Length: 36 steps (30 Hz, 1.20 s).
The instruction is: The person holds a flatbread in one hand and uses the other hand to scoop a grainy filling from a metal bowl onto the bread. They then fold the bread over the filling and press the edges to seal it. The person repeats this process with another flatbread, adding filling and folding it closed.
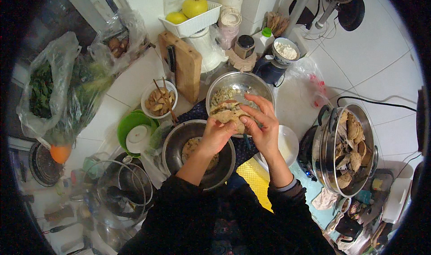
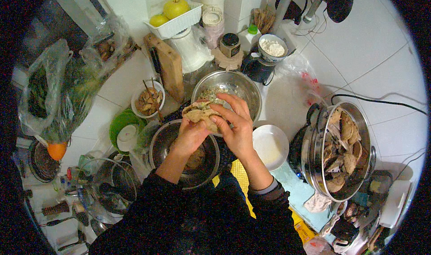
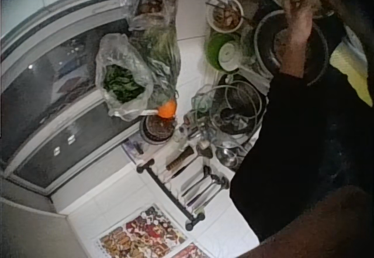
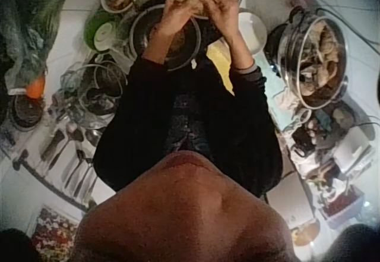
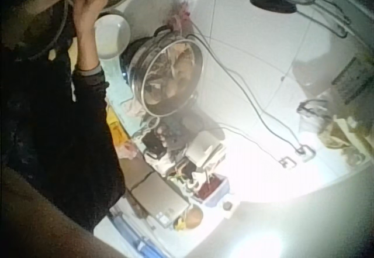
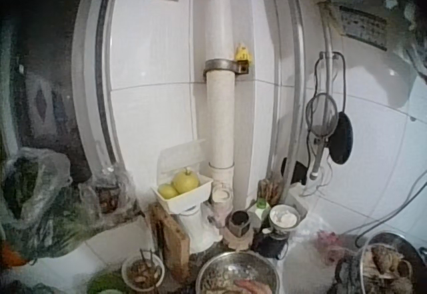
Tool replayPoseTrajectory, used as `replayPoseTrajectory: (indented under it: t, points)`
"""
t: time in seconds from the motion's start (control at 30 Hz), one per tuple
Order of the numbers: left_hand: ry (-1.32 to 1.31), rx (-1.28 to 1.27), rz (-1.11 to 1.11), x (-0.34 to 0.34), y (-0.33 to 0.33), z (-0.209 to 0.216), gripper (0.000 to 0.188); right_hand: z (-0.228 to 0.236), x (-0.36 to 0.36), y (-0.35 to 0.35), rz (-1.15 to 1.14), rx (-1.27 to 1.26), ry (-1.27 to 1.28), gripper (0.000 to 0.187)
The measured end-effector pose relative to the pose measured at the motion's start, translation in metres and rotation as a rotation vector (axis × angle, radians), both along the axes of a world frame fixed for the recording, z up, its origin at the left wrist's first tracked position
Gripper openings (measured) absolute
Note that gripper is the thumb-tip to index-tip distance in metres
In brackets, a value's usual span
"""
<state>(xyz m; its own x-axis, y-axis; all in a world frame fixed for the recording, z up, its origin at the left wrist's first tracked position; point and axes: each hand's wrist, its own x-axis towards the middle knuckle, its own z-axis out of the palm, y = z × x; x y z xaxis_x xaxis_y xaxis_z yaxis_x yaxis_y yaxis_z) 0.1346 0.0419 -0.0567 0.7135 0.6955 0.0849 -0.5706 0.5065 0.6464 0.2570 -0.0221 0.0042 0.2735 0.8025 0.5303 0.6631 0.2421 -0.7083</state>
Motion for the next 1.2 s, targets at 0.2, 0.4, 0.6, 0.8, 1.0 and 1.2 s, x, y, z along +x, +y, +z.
replayPoseTrajectory:
  t: [0.2,0.4,0.6,0.8,1.0,1.2]
  points:
    - [-0.042,0.022,0.023,-0.001,-0.002,0.007,0.065,0.007,-0.001,-0.003,0.048,0.018,-0.009,0.024]
    - [-0.091,0.069,0.016,-0.003,-0.004,0.012,0.059,0.014,0.000,-0.007,0.123,-0.031,0.148,0.025]
    - [-0.077,0.154,0.020,-0.007,-0.007,0.015,0.059,0.016,-0.004,-0.010,0.156,-0.114,0.425,0.031]
    - [-0.152,0.141,-0.022,-0.011,-0.006,0.016,0.060,0.015,-0.007,-0.013,0.163,-0.103,0.447,0.038]
    - [-0.230,0.024,-0.007,-0.010,-0.005,0.020,0.055,0.016,-0.007,-0.013,0.103,-0.052,0.204,0.036]
    - [-0.212,0.042,-0.012,-0.008,-0.004,0.022,0.055,0.016,-0.012,-0.013,0.047,-0.064,0.306,0.032]
